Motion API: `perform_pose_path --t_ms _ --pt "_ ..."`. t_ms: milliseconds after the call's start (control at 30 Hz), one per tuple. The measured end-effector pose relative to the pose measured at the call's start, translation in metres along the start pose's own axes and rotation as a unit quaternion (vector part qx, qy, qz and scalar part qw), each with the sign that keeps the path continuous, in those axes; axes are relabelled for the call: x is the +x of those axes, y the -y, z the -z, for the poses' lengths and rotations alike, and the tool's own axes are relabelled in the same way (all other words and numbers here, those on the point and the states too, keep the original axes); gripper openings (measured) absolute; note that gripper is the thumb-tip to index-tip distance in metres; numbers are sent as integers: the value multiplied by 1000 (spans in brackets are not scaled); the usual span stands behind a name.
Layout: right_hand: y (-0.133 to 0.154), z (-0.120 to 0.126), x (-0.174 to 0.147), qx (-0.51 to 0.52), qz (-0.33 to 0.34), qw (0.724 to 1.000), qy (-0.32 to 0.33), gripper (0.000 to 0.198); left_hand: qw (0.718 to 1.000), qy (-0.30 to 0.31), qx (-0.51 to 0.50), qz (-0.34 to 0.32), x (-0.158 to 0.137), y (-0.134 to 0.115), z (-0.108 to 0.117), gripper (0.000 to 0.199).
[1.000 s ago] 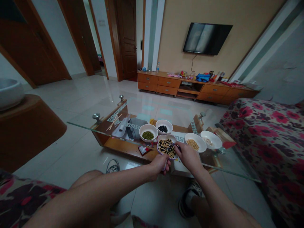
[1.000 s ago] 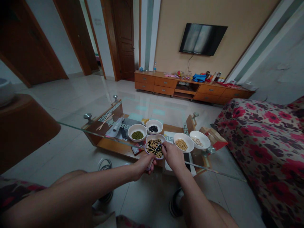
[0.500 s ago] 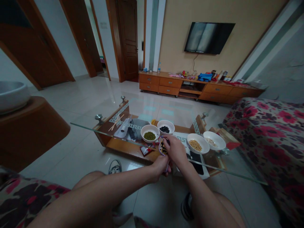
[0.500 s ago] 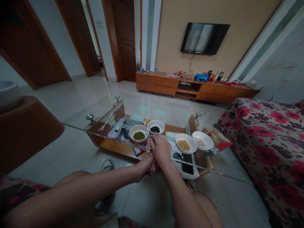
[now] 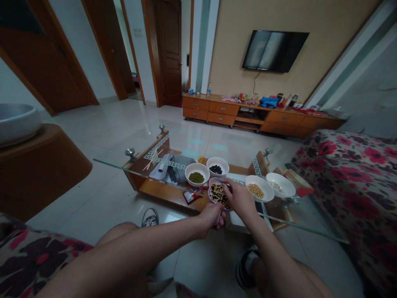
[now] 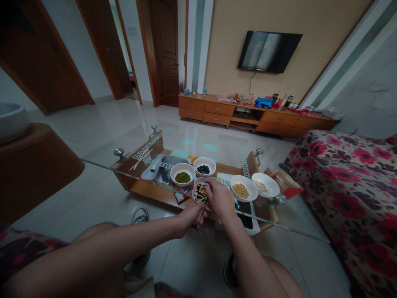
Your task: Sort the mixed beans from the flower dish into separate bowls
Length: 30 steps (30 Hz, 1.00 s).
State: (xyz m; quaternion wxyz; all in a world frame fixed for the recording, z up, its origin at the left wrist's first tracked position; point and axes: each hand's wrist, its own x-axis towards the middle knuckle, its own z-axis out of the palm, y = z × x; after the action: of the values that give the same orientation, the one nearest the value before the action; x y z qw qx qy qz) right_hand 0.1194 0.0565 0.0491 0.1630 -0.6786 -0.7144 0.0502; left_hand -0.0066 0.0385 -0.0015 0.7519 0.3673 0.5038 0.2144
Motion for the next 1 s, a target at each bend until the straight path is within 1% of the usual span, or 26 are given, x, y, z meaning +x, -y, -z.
perform_pose_path --t_ms 233,500,733,1000 --pt "-20 2 -8 -23 9 1000 9 30 1000 -2 2 1 1 3 0 33" --pt "-31 7 -26 -38 15 999 16 31 1000 2 10 -10 -1 3 -1 32" --pt "-32 4 -29 -46 11 999 18 31 1000 10 14 -22 -3 5 1 33" --pt "-23 1 -25 -58 15 997 46 29 999 24 10 -30 -2 8 2 33"
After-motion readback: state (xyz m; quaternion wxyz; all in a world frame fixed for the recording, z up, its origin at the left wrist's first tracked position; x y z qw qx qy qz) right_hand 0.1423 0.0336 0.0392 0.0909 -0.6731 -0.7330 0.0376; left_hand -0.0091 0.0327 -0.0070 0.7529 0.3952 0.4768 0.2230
